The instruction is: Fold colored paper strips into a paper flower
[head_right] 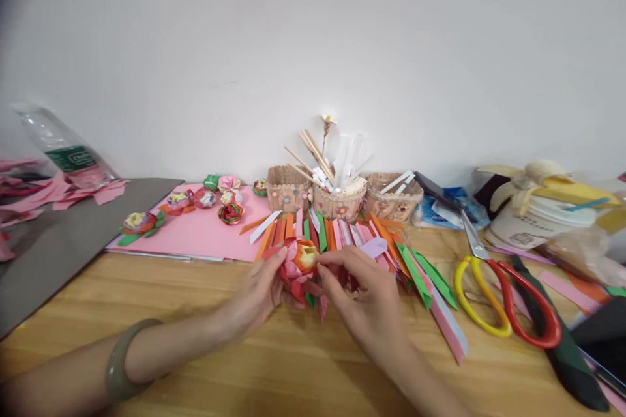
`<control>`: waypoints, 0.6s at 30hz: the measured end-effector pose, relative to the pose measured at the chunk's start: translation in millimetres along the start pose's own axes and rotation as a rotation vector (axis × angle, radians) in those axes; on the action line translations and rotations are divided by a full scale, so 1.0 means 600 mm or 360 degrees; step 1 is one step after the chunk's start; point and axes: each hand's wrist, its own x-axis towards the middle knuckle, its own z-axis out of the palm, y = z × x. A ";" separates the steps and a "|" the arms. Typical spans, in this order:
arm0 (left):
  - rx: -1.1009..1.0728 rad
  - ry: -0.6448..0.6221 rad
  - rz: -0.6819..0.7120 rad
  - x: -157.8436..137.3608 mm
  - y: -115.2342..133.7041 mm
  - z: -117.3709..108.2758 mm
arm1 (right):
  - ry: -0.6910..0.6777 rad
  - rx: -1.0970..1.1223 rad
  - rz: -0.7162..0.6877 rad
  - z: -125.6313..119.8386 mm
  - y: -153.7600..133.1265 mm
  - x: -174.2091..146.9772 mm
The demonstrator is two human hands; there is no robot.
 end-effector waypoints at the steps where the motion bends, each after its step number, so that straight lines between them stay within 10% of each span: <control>1: -0.0029 -0.0042 -0.0007 0.001 0.002 0.001 | -0.0023 0.0008 0.0033 -0.001 0.000 0.002; 18: 0.0002 -0.0309 -0.0066 -0.002 0.008 -0.006 | -0.0144 0.0147 0.0350 0.000 0.004 0.007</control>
